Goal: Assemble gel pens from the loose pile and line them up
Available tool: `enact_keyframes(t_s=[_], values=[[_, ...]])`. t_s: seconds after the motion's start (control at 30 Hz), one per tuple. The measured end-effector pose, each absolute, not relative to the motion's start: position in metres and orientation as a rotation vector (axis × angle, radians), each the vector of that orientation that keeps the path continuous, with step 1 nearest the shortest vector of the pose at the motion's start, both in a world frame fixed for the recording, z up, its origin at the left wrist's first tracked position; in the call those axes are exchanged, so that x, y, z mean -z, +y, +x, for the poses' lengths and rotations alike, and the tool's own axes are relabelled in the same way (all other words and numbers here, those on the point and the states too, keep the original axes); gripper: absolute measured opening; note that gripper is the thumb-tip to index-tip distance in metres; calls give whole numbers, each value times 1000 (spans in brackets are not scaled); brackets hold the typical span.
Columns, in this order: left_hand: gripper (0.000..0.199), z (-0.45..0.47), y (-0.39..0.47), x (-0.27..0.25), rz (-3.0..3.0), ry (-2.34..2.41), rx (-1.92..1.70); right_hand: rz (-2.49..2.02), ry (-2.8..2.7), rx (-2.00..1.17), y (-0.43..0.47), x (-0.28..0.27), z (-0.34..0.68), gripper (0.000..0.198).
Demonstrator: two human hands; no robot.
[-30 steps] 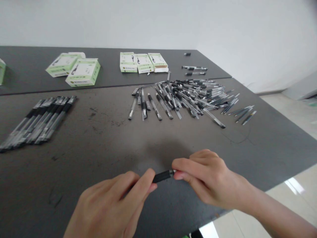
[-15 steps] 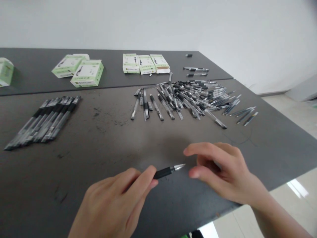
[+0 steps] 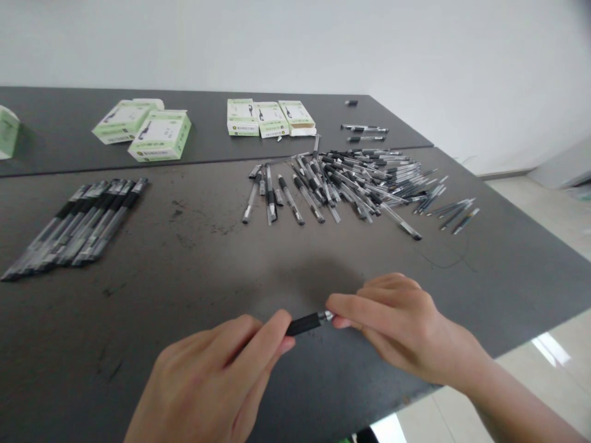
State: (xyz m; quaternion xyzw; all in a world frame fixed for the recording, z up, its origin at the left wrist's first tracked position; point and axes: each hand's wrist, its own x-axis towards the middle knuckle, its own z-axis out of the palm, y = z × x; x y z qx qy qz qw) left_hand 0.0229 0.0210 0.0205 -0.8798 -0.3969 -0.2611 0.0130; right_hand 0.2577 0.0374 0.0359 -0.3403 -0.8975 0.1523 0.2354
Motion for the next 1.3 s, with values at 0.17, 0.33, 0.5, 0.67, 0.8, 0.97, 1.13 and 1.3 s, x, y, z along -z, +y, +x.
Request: enact_keyframes(t_s=[0.17,0.33,0.5,0.67,0.8,0.97,1.13,1.3], values=[[21,25,19,-20,-2690,-1250,745,-1059,-2393,-770,37,-36,252,14],[22,24,17,-17,-2695,-1252,629,-1226,-2079,-1420,43,-45,245,34],[22,23,19,-19,-2753,-1297,713,-1261,-2149,-1058,40,-50,253,30],[21,23,18,-21,-2783,-1309,747,-1079,-2235,-651,36,-45,260,18],[20,23,20,-21,-2764,-1298,768,-988,-2341,-570,37,-40,256,9],[21,22,19,-20,-2748,-1260,769,-1016,-2370,-489,36,-36,253,11],[21,22,18,-16,-2648,-1258,631,-1113,-2408,-730,40,-31,245,21],[23,23,22,-21,-2621,-1258,604,-1200,-2296,-950,52,-32,239,25]])
